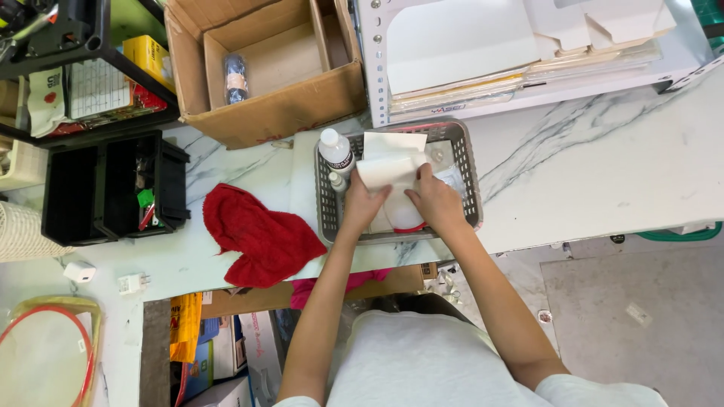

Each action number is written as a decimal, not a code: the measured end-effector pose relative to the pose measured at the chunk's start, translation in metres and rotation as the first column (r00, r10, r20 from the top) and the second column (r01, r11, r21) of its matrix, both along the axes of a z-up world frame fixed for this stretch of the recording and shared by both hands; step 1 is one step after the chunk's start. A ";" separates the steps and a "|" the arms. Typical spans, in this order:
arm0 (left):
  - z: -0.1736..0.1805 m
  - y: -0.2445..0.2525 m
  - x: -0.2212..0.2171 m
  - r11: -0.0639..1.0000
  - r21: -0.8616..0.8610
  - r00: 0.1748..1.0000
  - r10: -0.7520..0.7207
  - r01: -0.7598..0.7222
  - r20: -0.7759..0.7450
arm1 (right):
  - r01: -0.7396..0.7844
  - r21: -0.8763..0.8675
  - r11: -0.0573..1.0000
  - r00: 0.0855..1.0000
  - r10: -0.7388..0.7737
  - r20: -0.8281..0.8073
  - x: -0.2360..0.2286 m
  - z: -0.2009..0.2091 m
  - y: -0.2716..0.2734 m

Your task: The person organizes various items on a cluttered workspace, including folding white paper and a red cloth, and arranging them into a basket. They also handle a black toolbox, a plastic bag, and a white tote bag, placing them on the table or nearby surfaces.

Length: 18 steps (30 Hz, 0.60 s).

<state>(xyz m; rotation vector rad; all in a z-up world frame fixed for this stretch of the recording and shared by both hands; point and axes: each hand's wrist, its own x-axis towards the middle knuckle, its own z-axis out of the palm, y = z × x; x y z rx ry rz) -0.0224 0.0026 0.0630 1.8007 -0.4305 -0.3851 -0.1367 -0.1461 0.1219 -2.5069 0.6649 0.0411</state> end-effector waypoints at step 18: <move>-0.015 0.013 -0.025 0.812 0.581 0.955 -0.124 -0.059 0.270 | -0.242 -0.565 0.789 0.921 0.370 0.122 0.009 -0.025 0.013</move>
